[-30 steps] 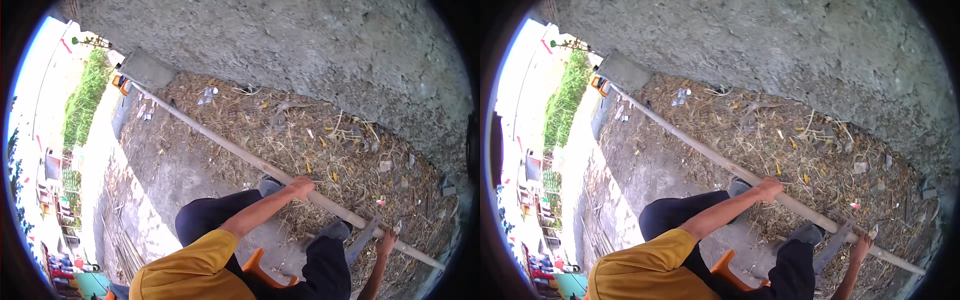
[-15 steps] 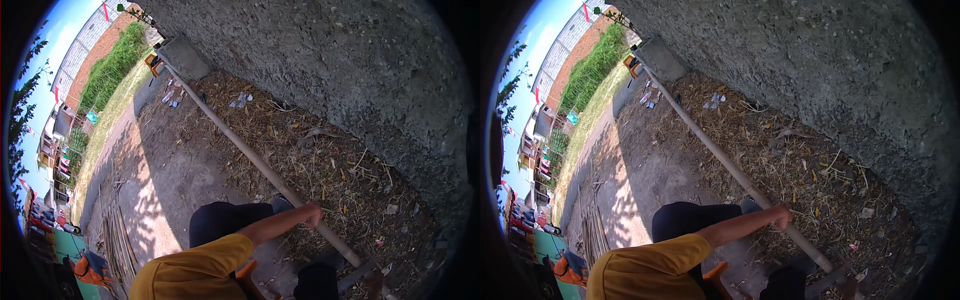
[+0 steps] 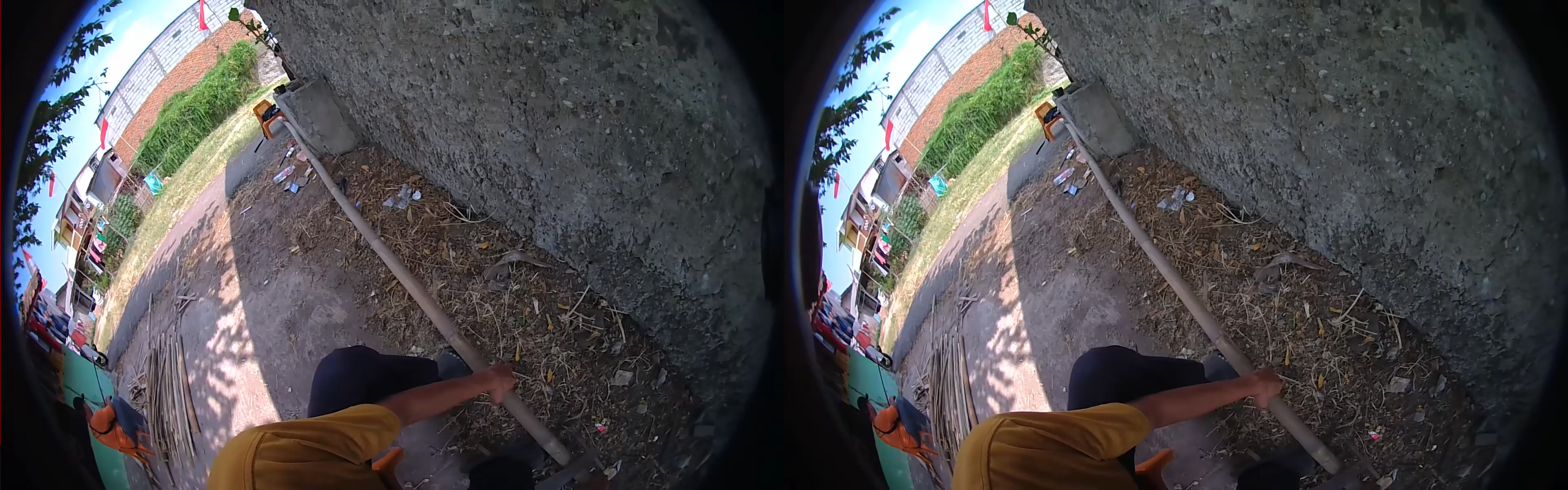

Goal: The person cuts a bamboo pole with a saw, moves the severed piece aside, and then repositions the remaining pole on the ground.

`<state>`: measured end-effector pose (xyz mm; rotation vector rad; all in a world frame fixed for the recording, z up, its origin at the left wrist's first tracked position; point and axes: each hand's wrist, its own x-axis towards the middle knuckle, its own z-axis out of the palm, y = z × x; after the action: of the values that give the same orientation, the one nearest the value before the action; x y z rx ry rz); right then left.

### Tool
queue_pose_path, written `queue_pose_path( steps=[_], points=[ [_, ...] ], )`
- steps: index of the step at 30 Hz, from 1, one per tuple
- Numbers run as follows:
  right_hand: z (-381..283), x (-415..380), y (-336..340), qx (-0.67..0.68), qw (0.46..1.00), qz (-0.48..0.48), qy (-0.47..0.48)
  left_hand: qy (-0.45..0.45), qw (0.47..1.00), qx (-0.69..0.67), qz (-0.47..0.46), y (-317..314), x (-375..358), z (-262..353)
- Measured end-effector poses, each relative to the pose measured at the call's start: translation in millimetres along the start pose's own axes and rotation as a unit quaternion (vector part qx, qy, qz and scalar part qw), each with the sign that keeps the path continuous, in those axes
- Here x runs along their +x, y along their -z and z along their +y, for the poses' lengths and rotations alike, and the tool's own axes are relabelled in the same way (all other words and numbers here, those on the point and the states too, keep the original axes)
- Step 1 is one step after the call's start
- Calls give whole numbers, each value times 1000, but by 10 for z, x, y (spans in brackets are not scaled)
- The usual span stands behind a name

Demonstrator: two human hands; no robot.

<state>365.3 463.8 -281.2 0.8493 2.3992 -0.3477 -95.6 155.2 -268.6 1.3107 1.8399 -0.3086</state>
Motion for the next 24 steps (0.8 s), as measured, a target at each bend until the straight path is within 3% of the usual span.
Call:
queue_pose_path(
  steps=[5, 13, 16, 19, 21, 24],
  points=[
    [-29, -45, -11, -11, 1000, -12, 4, 7, 1000, 6, 17, -270, 134, -20],
    [-26, -219, -175, -12, 999, -37, 21, 28, 999, -27, 36, -457, -224, 203],
    [-32, -225, -243, -11, 999, 33, -39, 24, 998, -25, 44, -497, -121, 198],
    [348, 41, -689, 36, 998, 49, -22, -7, 999, -45, -5, -302, -130, 3],
    [832, 408, -1210, 17, 993, 102, 59, -36, 997, -58, -37, -277, -124, -273],
    [155, -92, -368, -21, 999, 39, -12, 24, 995, 46, -89, -214, -113, -794]
  ],
)
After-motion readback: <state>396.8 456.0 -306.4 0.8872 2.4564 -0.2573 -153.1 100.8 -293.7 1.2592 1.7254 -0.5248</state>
